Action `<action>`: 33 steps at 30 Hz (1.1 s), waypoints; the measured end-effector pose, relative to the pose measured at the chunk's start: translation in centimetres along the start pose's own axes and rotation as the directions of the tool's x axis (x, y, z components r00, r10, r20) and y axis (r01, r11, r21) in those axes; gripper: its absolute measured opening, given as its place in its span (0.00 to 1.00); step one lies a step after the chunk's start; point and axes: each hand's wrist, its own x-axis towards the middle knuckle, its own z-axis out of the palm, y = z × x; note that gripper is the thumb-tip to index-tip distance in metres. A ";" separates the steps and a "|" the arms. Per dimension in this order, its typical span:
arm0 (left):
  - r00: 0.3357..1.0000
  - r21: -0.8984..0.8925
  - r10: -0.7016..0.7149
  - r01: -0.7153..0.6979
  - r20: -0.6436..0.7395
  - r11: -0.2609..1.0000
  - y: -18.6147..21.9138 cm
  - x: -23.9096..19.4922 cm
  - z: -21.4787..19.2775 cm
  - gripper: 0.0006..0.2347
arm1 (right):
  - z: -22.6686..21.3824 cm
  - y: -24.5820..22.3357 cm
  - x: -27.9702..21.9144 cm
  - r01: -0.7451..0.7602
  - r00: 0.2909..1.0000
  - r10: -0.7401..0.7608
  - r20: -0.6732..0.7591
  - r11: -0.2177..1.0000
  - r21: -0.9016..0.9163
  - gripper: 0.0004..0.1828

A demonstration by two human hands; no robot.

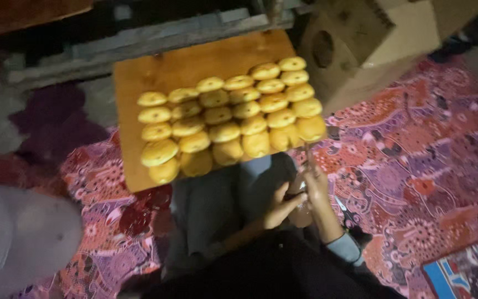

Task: The person sits on the floor and uses a knife to split small round buns, then fills them with a red paste from a plastic bag. The filled buns are placed back on a wooden board.

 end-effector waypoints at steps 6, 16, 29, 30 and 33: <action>0.924 -0.112 -0.234 0.278 0.301 0.954 -3.6 4.5 1.3 0.17 | -2.9 -1.9 4.0 -0.099 0.995 0.100 0.010 0.960 0.262 0.09; 0.900 -0.005 -0.300 0.318 0.317 0.948 -11.9 8.6 -3.3 0.18 | -3.7 1.5 7.2 -0.062 0.992 0.073 -0.105 0.993 0.104 0.13; 0.845 -0.411 -0.390 0.523 0.366 0.747 -13.1 9.4 -4.5 0.17 | -3.8 2.4 9.7 -0.066 0.962 -0.007 -0.273 0.964 -0.257 0.18; 0.836 -0.420 -0.397 0.538 0.379 0.731 -13.3 9.5 -4.5 0.18 | -3.7 2.3 9.9 -0.049 0.960 -0.047 -0.275 0.943 -0.331 0.18; 0.762 -0.419 -0.458 0.639 0.458 0.645 -13.8 9.9 -4.5 0.19 | -3.3 2.0 10.3 -0.030 0.954 -0.115 -0.277 0.881 -0.472 0.19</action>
